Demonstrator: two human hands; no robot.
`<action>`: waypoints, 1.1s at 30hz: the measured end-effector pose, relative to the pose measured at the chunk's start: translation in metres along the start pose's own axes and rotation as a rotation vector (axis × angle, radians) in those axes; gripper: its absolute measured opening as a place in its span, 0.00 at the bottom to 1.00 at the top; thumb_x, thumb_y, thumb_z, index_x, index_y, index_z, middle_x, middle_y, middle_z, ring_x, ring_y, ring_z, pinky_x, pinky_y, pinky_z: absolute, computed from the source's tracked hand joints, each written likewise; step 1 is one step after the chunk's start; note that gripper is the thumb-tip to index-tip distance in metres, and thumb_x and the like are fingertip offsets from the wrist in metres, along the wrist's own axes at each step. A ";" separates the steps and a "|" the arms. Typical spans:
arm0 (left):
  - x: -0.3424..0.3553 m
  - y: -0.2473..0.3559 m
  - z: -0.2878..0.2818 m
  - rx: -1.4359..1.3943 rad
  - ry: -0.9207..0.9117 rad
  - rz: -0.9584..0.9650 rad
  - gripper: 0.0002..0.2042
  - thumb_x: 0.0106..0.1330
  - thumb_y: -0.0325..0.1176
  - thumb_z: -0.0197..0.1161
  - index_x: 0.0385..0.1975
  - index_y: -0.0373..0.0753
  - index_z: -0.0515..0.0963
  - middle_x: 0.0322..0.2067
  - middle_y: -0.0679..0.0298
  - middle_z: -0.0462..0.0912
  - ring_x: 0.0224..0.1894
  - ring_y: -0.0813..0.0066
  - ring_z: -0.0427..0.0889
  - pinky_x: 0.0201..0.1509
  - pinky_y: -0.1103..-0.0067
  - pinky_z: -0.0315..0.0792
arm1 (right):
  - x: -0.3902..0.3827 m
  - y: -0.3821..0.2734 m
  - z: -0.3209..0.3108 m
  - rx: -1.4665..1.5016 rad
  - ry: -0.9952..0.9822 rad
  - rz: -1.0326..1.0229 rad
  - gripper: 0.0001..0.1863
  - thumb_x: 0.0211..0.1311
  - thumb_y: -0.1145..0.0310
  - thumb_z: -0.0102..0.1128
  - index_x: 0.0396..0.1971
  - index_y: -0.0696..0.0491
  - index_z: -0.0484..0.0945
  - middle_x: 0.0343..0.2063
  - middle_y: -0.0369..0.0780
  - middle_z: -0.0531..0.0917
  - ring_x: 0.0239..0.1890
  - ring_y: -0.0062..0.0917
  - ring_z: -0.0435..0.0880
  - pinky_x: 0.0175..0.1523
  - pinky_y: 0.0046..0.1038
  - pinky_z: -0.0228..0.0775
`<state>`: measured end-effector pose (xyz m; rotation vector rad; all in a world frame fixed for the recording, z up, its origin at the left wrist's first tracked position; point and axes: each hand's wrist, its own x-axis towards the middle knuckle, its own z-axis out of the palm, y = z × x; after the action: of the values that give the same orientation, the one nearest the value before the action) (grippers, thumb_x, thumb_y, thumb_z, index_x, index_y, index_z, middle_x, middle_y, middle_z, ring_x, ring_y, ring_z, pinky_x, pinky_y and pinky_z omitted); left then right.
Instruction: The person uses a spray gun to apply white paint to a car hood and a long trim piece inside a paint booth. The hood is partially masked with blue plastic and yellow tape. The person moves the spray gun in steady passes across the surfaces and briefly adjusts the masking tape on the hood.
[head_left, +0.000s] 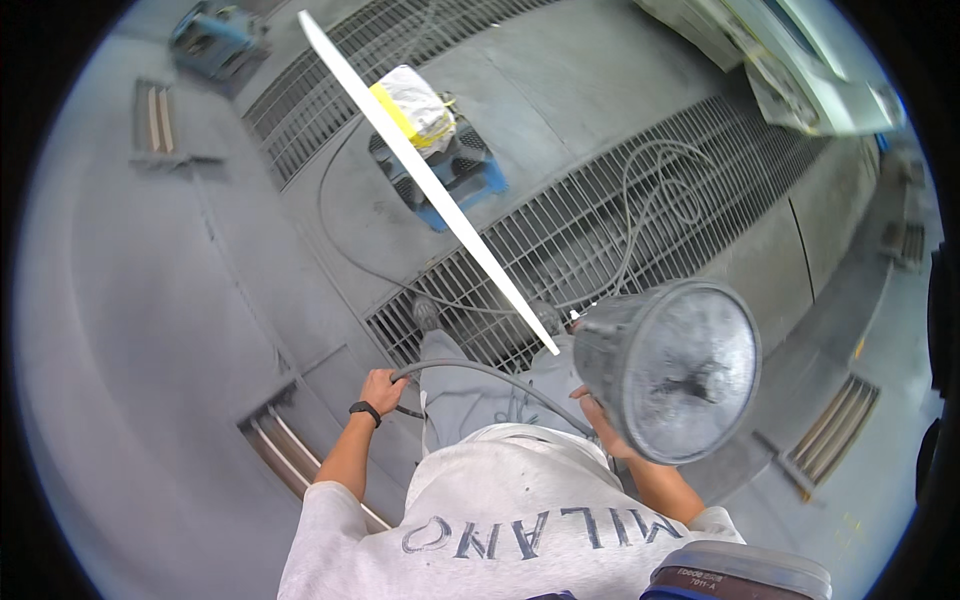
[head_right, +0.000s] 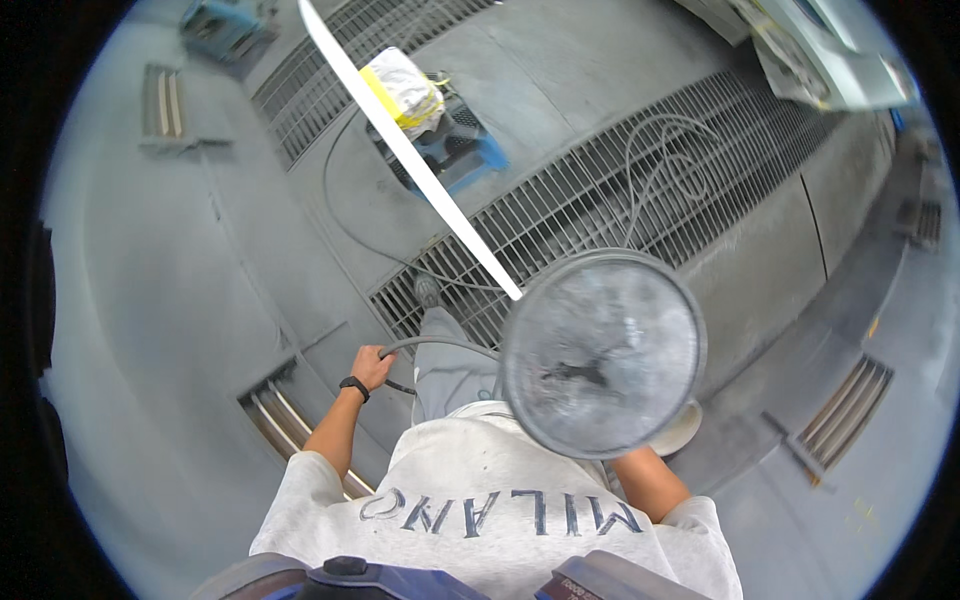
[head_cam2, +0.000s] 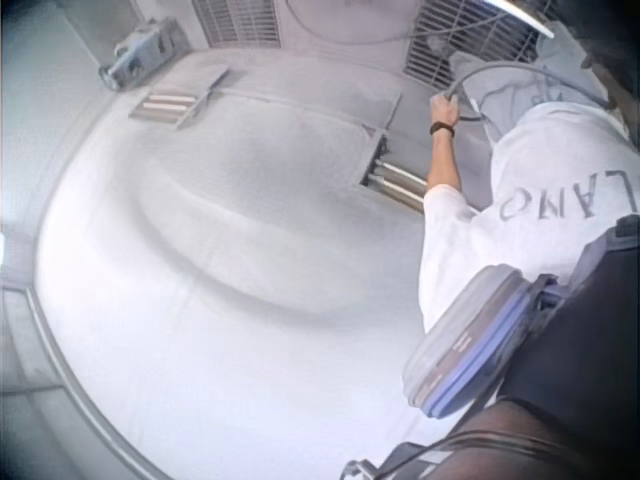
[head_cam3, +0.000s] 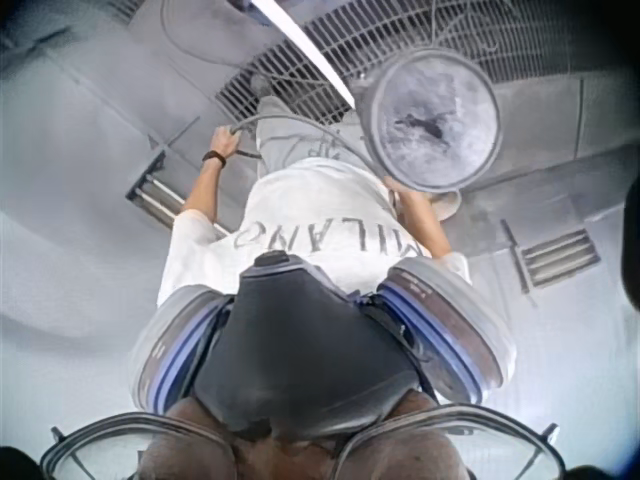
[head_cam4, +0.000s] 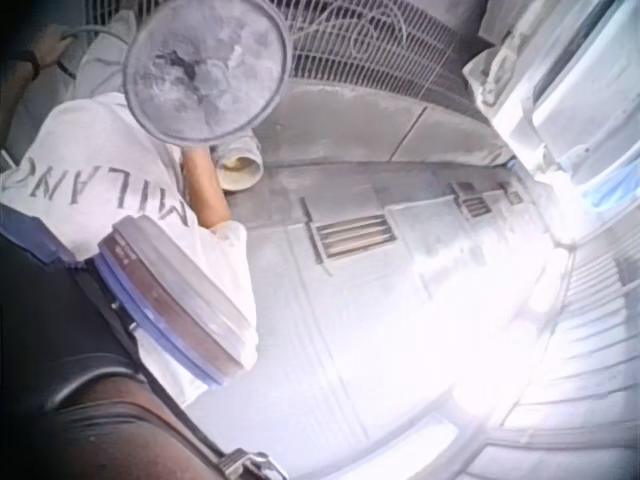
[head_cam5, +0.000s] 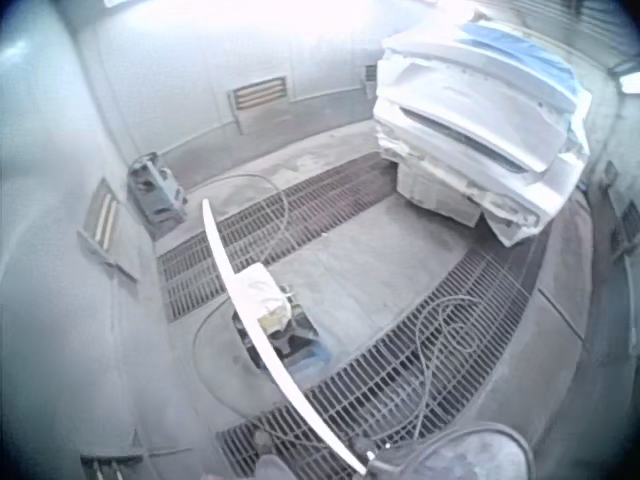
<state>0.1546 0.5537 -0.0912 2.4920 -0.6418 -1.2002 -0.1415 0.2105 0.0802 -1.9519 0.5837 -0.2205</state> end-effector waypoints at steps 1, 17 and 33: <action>0.019 -0.007 -0.010 0.060 -0.054 0.047 0.17 0.61 0.43 0.63 0.30 0.31 0.82 0.26 0.40 0.79 0.33 0.39 0.79 0.37 0.60 0.73 | -0.004 -0.009 0.014 0.185 0.072 0.214 0.20 0.64 0.63 0.64 0.51 0.60 0.78 0.47 0.44 0.82 0.47 0.30 0.81 0.46 0.36 0.76; 0.187 -0.041 -0.157 0.368 -0.321 0.455 0.14 0.66 0.41 0.61 0.35 0.34 0.83 0.30 0.42 0.82 0.39 0.37 0.79 0.42 0.55 0.73 | 0.007 -0.139 0.185 0.736 1.008 0.163 0.41 0.72 0.37 0.42 0.60 0.65 0.69 0.58 0.57 0.75 0.56 0.42 0.78 0.47 0.39 0.76; 0.391 -0.001 -0.296 0.710 -0.584 0.736 0.16 0.71 0.43 0.60 0.38 0.33 0.82 0.30 0.40 0.82 0.38 0.37 0.80 0.40 0.56 0.72 | 0.130 -0.125 0.303 0.887 2.020 0.432 0.43 0.69 0.33 0.26 0.62 0.57 0.68 0.50 0.47 0.82 0.50 0.39 0.83 0.34 0.32 0.74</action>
<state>0.6045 0.3755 -0.1692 1.9204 -2.2175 -1.5239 0.1304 0.4323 0.0437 -0.1312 1.6575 -1.8173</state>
